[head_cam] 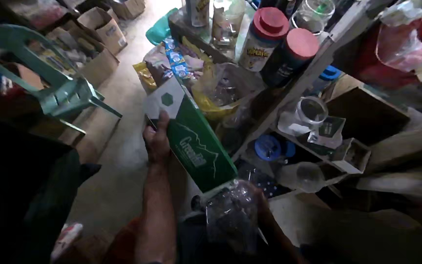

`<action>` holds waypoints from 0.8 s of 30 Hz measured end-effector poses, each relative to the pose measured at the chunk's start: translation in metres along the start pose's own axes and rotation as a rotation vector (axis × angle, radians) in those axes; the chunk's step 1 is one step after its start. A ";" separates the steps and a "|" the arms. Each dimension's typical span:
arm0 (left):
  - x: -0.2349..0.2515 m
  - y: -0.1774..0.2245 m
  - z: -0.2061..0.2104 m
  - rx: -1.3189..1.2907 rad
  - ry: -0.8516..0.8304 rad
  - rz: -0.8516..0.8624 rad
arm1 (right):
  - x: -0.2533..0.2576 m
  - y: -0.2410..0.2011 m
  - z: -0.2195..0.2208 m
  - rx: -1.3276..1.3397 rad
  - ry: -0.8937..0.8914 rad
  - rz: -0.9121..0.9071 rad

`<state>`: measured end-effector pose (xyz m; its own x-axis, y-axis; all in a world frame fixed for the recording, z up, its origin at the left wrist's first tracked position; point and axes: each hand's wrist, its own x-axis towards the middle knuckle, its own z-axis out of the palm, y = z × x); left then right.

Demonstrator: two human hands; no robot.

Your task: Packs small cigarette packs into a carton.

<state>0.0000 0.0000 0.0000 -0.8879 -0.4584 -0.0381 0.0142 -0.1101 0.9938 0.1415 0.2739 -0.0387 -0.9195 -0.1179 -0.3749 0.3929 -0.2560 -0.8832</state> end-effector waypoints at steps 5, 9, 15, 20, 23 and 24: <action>0.028 -0.056 0.005 0.287 0.225 -0.133 | 0.017 -0.025 -0.031 -0.424 -0.147 0.042; 0.024 -0.101 -0.008 0.410 0.323 -0.257 | 0.031 -0.042 -0.070 -0.841 -0.331 0.008; 0.005 -0.150 -0.043 0.641 0.294 -0.540 | 0.098 -0.089 -0.078 -1.096 -0.101 -0.250; 0.041 -0.192 -0.039 0.707 0.234 -0.657 | 0.264 -0.134 -0.051 -1.498 0.242 -0.555; 0.084 -0.207 -0.027 0.698 0.191 -0.698 | 0.390 -0.130 -0.029 -1.629 0.287 -0.574; 0.098 -0.211 -0.023 0.709 0.187 -0.713 | 0.432 -0.121 -0.021 -1.679 0.285 -0.524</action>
<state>-0.0799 -0.0418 -0.2158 -0.4964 -0.6269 -0.6005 -0.8187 0.1082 0.5639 -0.3035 0.2736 -0.1000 -0.9780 -0.1536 0.1414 -0.1755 0.9718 -0.1576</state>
